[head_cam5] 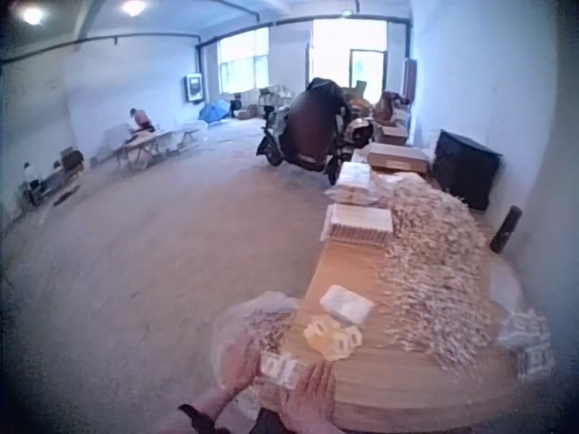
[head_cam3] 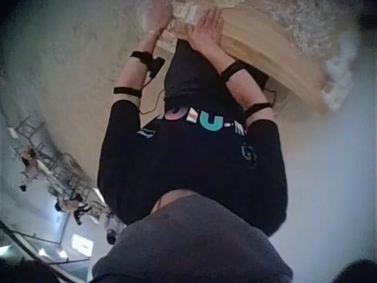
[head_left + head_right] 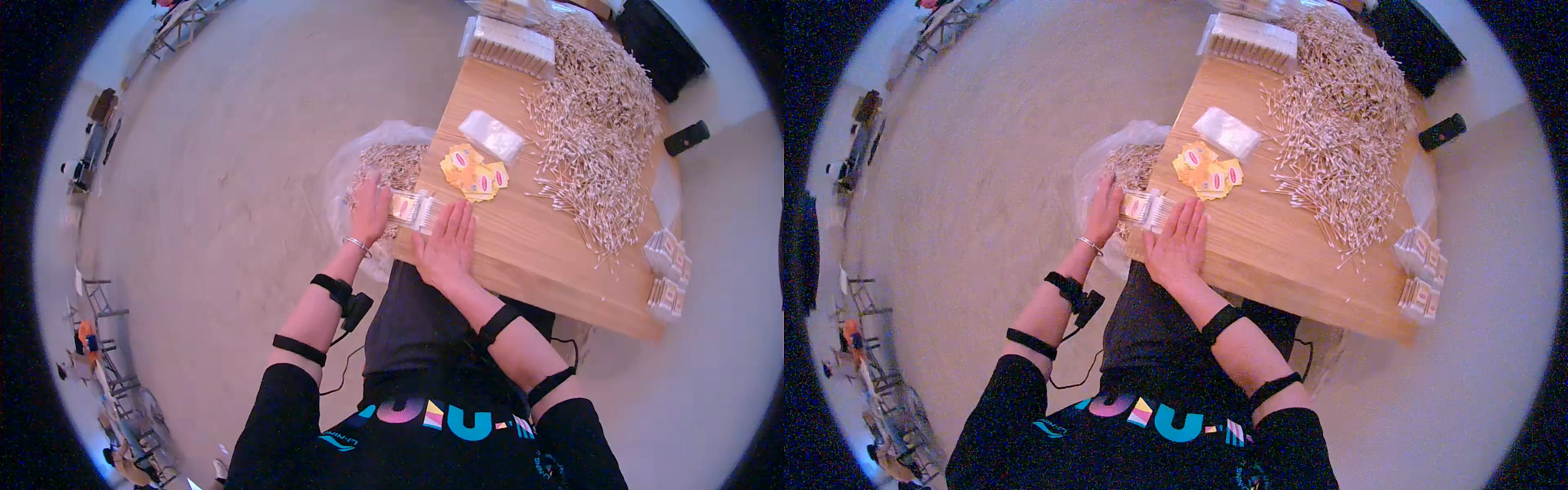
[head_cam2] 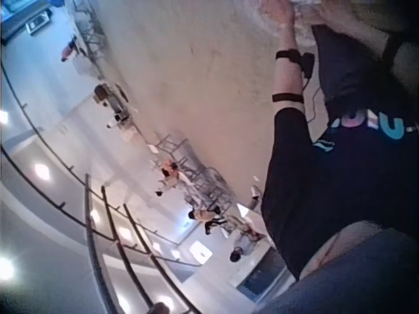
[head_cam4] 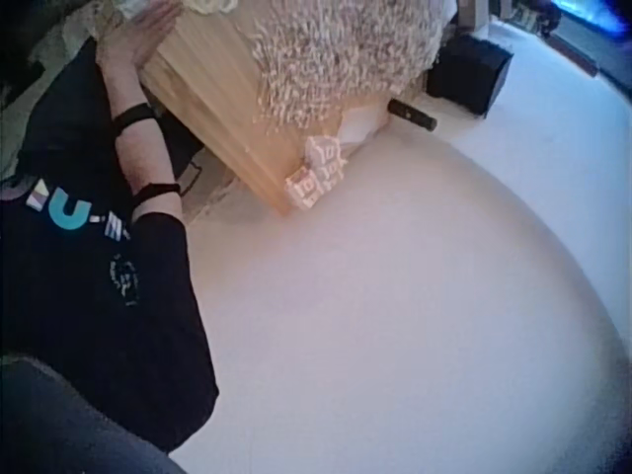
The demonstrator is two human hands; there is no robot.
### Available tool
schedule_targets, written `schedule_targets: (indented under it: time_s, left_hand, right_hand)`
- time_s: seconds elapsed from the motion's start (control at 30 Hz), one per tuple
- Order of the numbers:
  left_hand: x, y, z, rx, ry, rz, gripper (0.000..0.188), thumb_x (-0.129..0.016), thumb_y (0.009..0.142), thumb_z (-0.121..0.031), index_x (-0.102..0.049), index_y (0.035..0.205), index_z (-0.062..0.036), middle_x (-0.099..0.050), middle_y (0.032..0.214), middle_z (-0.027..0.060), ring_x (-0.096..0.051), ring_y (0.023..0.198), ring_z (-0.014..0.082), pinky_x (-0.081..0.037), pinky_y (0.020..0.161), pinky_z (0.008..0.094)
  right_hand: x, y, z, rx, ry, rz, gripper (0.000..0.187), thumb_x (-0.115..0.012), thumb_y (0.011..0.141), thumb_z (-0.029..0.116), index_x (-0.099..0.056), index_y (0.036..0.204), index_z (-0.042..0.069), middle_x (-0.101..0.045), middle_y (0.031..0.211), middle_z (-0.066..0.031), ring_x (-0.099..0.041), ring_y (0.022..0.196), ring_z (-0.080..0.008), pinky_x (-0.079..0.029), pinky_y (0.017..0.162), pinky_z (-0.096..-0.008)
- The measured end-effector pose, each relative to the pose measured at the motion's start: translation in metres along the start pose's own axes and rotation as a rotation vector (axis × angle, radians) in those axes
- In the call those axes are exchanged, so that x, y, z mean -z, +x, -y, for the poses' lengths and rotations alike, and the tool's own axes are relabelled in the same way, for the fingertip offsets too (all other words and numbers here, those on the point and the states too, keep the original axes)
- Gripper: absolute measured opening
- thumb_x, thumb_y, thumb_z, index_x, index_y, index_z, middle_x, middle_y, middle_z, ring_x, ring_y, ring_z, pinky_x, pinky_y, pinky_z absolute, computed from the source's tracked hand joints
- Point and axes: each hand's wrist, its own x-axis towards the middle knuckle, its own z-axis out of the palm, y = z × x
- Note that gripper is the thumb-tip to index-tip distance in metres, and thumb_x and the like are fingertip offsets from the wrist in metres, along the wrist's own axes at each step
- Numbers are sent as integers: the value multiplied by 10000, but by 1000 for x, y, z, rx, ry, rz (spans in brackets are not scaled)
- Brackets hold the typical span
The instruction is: The recorder is counting out and packing small stick-like hygiene or medical product components into plastic bags.
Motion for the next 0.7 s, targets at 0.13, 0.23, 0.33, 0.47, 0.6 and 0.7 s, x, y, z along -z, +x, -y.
schedule_targets:
  time_s: [0.13,0.23,0.33,0.47,0.6,0.7]
  left_hand:
    - [-7,4,-4,218,-627,199,451,-390,957,-265,-390,1296,32,-475,1296,160,-451,1192,221,-333,1009,306]
    - [-7,5,-10,310,-829,242,448,-376,963,-260,-387,1298,37,-510,1262,145,-478,1159,192,-366,980,284]
    - [-5,3,-11,336,-895,251,431,-362,967,-234,-386,1303,34,-532,1239,136,-485,1148,184,-358,984,275]
    - [-3,3,-8,263,-854,254,429,-367,967,-245,-396,1296,29,-543,1224,135,-495,1134,178,-384,963,274]
    - [-4,3,-13,244,-825,247,422,-364,970,-247,-414,1280,33,-550,1217,126,-497,1127,174,-392,957,275]
    - [-2,3,-9,212,-784,240,417,-355,972,-247,-427,1271,34,-549,1218,129,-494,1130,176,-385,963,277]
  right_hand:
    - [-3,7,6,-9,14,6,826,-441,868,436,-100,1345,-145,-76,1429,-315,-35,1354,-416,-46,1104,-470]
    - [-4,9,10,-5,8,19,831,-452,865,437,-101,1345,-144,-76,1428,-317,-35,1353,-420,-45,1105,-468]
    - [-4,8,12,14,9,46,832,-464,862,432,-106,1343,-145,-77,1427,-316,-37,1352,-422,-43,1104,-468]
    - [-2,5,16,54,-5,75,825,-431,868,451,-128,1344,-151,-67,1437,-309,-21,1359,-408,-31,1105,-468]
    - [-4,6,16,69,-10,50,824,-449,863,437,-124,1341,-151,-81,1430,-314,-37,1355,-416,-45,1102,-474]
    - [-6,8,21,92,16,30,819,-477,859,407,-112,1336,-149,-96,1418,-324,-68,1345,-431,-70,1097,-488]
